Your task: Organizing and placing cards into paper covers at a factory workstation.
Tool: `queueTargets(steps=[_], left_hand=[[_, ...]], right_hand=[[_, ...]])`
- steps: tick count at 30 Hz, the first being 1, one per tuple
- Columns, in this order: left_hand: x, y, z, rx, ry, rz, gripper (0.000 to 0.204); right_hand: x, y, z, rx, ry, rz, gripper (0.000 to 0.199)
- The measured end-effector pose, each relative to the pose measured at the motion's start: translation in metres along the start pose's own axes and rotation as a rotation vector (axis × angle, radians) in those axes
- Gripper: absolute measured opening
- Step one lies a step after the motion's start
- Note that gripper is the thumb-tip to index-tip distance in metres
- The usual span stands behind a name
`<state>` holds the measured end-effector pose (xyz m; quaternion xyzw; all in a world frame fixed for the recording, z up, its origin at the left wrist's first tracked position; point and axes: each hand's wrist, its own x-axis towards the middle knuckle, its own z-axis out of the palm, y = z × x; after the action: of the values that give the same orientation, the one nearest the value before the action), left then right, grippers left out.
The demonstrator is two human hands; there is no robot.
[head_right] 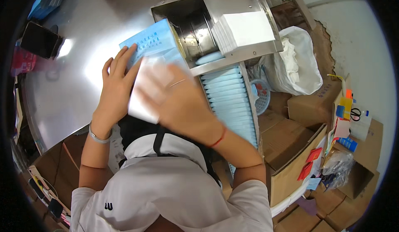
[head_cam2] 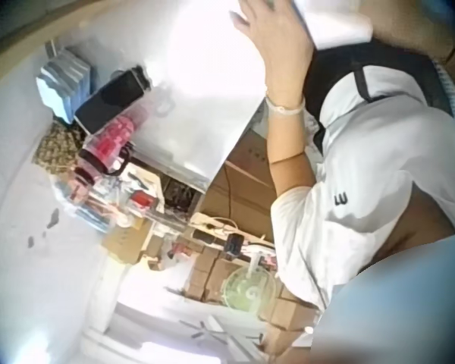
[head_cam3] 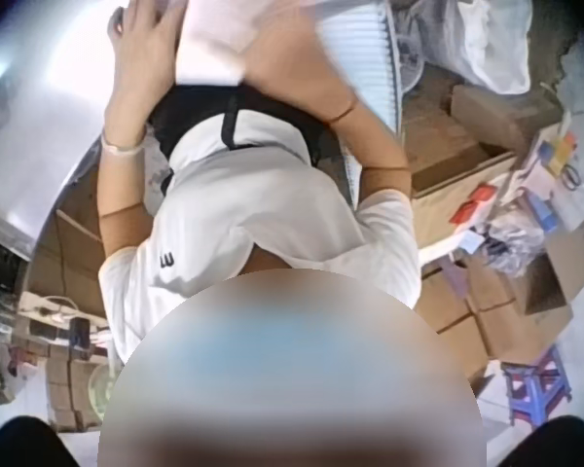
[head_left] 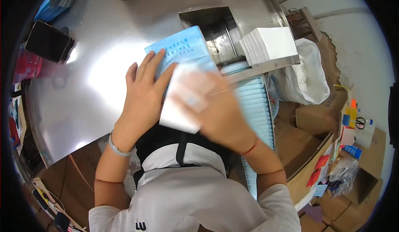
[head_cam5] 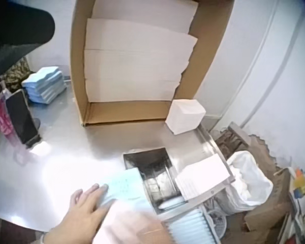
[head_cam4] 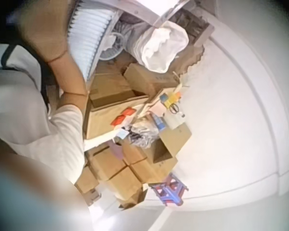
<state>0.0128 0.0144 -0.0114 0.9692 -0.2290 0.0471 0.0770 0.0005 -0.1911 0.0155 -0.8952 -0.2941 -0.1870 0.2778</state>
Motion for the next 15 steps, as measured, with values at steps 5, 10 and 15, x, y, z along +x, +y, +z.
queueTargets(steps=[5,10,15], left_hand=[[0.006,0.001,-0.006,-0.379,0.182,-0.085,0.058],[0.004,0.019,-0.001,-0.195,0.223,-0.018,0.048],[0.006,0.02,-0.003,-0.331,0.12,0.02,0.056]], right_hand=[[0.033,0.026,0.038,-0.288,-0.032,-0.07,0.019],[0.041,0.052,0.018,0.226,-0.001,-0.171,0.025],[0.019,0.074,-0.046,-0.42,0.43,0.295,0.022]])
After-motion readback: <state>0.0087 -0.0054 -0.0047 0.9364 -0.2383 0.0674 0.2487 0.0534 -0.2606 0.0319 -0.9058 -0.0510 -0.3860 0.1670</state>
